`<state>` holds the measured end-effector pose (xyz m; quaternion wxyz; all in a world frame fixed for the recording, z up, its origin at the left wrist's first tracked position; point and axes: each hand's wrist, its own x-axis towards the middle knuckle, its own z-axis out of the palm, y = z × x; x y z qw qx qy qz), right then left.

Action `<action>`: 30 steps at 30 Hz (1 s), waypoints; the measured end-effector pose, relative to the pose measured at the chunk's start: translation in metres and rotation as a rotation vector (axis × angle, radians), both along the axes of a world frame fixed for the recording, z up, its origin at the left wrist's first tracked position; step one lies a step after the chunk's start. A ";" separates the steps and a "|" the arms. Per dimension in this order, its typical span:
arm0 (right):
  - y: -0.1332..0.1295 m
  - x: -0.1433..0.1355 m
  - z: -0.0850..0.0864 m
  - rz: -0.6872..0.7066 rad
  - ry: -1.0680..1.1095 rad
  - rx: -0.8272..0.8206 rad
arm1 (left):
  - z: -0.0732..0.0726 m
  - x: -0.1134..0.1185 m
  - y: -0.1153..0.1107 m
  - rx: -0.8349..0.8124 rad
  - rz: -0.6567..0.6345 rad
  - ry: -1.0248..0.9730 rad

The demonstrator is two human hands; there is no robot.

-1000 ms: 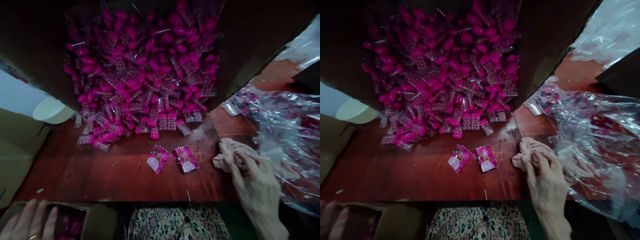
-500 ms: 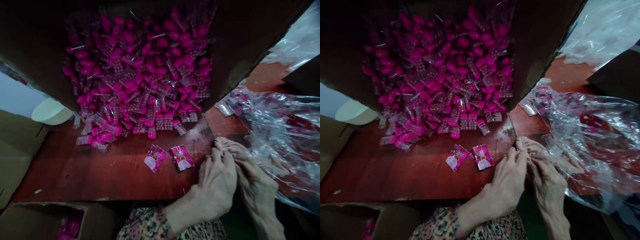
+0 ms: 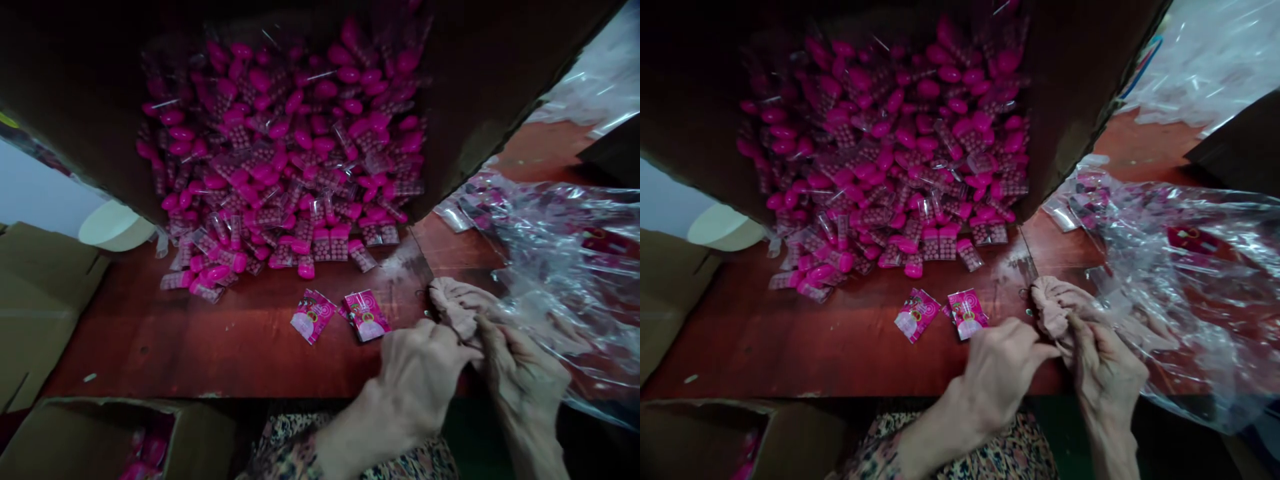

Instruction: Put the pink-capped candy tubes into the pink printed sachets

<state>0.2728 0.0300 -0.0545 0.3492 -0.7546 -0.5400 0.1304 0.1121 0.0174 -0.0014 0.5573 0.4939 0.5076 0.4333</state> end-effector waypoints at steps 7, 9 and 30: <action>-0.023 -0.096 0.036 0.261 -0.147 0.382 | -0.003 -0.106 -0.027 0.031 0.588 0.380; -0.026 -0.134 0.035 0.545 -0.022 0.307 | -0.013 -0.131 -0.033 -0.028 0.690 0.407; -0.026 -0.172 0.002 0.828 -0.002 0.410 | -0.033 -0.144 -0.027 -0.170 0.488 0.118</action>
